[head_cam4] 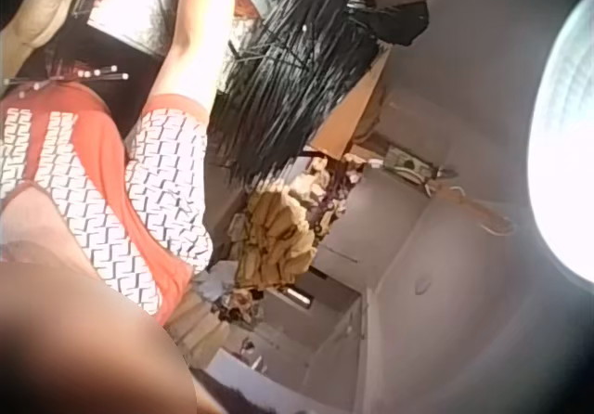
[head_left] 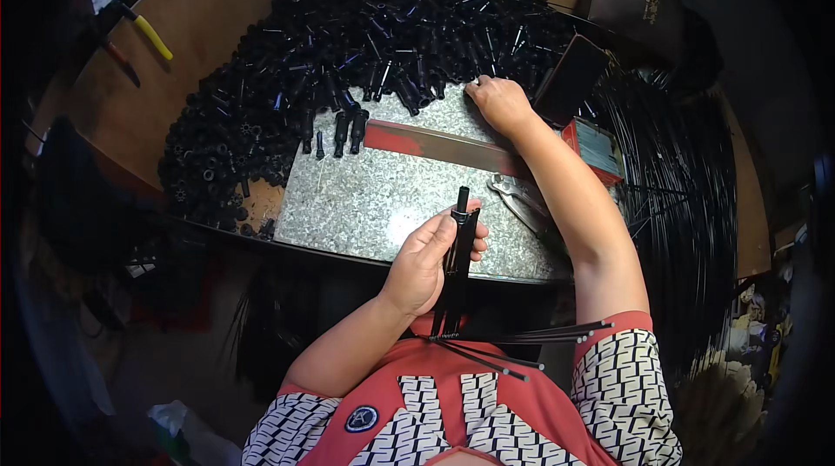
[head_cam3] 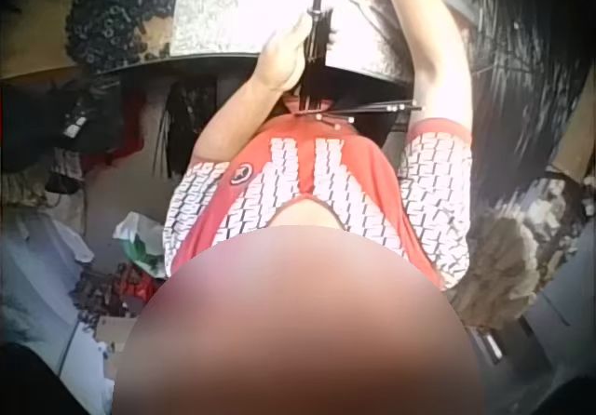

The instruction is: Assembling bundles of black wires by securing them with connectors or ties at a workbench.

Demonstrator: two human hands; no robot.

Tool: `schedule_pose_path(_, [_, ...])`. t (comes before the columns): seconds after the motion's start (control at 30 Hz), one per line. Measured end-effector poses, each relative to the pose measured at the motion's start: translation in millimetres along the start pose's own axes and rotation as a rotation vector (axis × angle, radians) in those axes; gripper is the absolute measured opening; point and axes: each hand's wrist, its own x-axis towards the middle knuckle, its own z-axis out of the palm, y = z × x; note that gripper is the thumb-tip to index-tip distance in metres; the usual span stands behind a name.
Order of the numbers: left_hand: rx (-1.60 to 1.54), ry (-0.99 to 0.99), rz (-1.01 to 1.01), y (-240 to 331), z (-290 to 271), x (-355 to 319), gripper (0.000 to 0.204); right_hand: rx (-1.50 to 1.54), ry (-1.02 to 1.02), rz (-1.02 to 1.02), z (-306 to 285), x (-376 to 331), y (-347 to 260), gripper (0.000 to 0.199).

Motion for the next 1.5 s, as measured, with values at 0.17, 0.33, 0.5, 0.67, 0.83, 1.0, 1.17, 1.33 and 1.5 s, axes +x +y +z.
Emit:
schedule_pose_path(0.17, [0.069, 0.019, 0.048, -1.0, 1.8, 0.5, 0.047, 0.571, 0.567, -0.043, -23.6, -41.6, -14.3, 0.018])
schedule_pose_path(0.33, [0.095, 0.018, 0.055, -2.7, 2.5, 0.6, 0.047, 1.914, -0.114, 0.187, -83.9, -98.3, -36.3, 0.028])
schedule_pose_path(0.5, [0.145, 0.011, 0.067, -8.4, 9.3, 1.9, 0.045, 2.008, -0.199, 0.054, -94.1, -128.0, -38.7, 0.032])
schedule_pose_path(0.67, [0.141, 0.021, 0.080, -12.2, 13.4, 0.7, 0.040, 1.975, -0.149, 0.017, -100.6, -137.6, -41.0, 0.031])
schedule_pose_path(0.83, [0.162, 0.053, 0.075, -12.5, 14.3, -1.2, 0.037, 1.887, -0.129, -0.093, -107.2, -144.2, -44.7, 0.034])
schedule_pose_path(1.0, [0.169, 0.063, 0.066, -11.8, 15.3, -1.5, 0.038, 1.749, -0.056, -0.126, -110.6, -144.4, -48.3, 0.033])
schedule_pose_path(1.17, [0.197, 0.051, 0.086, -11.9, 15.9, -2.3, 0.038, 1.531, -0.102, 0.020, -123.9, -148.8, -59.2, 0.031])
schedule_pose_path(1.33, [0.220, 0.050, 0.098, -13.0, 14.5, -2.3, 0.037, 1.515, 0.108, -0.069, -114.1, -147.7, -60.8, 0.030])
schedule_pose_path(1.5, [0.269, 0.043, 0.132, -13.2, 14.6, -4.4, 0.036, 1.260, 0.062, -0.116, -129.2, -146.2, -63.2, 0.030])
